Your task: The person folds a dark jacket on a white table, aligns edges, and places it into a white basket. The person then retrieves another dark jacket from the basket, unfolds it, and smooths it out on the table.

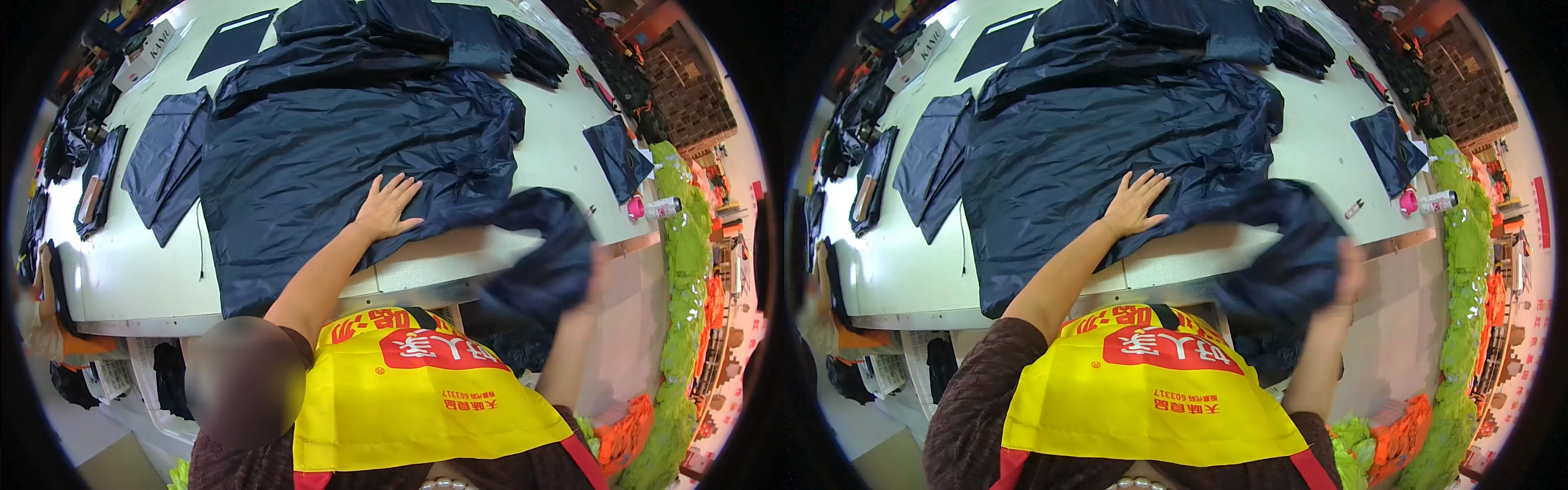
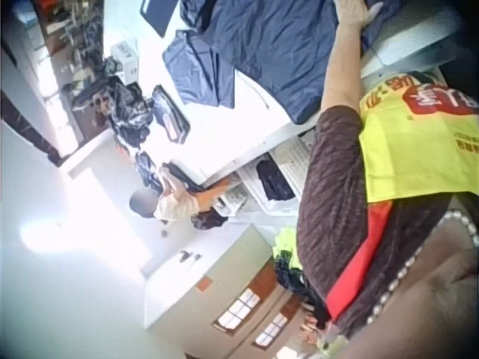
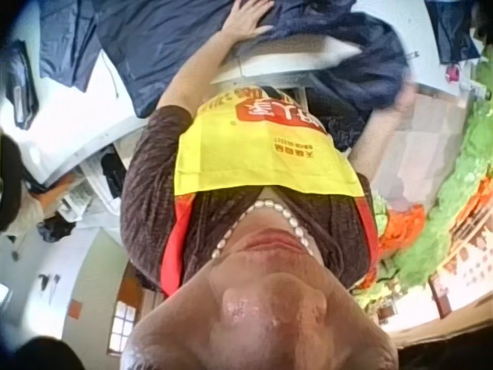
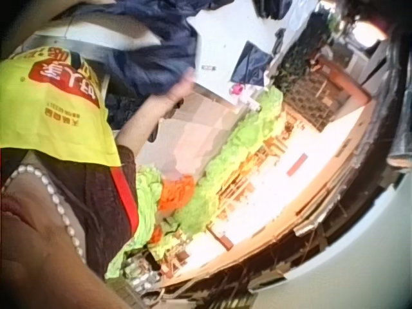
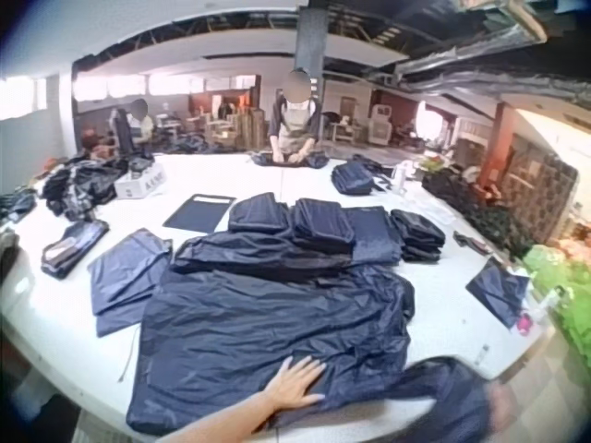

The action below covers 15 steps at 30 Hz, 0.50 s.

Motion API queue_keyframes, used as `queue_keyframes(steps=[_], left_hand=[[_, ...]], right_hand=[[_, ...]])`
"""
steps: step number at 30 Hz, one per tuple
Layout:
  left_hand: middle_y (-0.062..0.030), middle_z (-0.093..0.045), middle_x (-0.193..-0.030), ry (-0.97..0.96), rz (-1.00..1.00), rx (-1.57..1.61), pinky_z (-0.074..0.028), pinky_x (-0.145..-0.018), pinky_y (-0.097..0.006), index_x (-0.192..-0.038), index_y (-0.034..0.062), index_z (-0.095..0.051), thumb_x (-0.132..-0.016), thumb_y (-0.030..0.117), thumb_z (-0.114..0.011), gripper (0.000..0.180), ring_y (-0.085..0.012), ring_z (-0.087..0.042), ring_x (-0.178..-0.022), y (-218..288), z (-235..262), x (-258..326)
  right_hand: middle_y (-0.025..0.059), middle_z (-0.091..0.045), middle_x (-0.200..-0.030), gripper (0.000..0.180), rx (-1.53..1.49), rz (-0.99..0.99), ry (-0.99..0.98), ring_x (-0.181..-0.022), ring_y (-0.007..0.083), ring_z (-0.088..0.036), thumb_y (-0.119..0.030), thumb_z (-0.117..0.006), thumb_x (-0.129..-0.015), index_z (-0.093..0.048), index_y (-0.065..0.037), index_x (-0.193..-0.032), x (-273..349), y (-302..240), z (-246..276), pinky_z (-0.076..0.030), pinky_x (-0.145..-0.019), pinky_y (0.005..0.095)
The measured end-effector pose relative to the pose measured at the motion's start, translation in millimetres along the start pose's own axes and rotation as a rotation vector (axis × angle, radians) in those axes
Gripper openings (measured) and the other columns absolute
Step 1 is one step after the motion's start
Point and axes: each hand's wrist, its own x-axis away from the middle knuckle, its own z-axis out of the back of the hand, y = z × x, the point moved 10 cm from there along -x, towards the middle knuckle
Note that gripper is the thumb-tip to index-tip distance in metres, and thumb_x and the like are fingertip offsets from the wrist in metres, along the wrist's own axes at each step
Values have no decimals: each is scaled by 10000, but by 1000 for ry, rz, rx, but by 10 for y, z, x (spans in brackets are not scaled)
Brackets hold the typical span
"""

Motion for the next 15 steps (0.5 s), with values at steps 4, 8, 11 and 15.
queue_keyframes(steps=[4,8,11,15], left_hand=[[-144,-339,-1431,-100,-192,8,-147,-1087,-524,-1403,84,-317,-823,643,-449,817,-301,-257,-1351,122,56,12],[-175,-383,-1393,-108,-30,283,-177,-1073,-534,-1325,113,-453,-850,553,-498,649,-317,-287,-1337,229,185,-190],[-125,-460,-1335,29,-307,388,-267,-1019,-504,-1268,131,-513,-855,417,-539,503,-287,-359,-1295,966,280,-315],[-120,-431,-1369,-43,-467,81,-243,-1053,-492,-1280,117,-499,-875,446,-484,521,-279,-364,-1291,1405,-297,-18]], right_hand=[[127,-618,-1058,348,729,48,53,-969,258,-594,-284,-526,-878,-593,-32,-1108,296,-510,538,-465,-868,377],[132,-624,-1029,326,1498,-68,-141,-945,266,-599,-278,-540,-870,-604,-40,-1082,505,246,617,-470,-845,376],[136,-628,-1008,309,1683,-53,-290,-926,272,-603,-274,-551,-863,-612,-45,-1062,656,358,188,-473,-828,376],[141,-633,-979,287,1154,143,-593,-902,279,-608,-269,-565,-855,-623,-53,-1035,887,-155,-1392,-478,-805,376]])
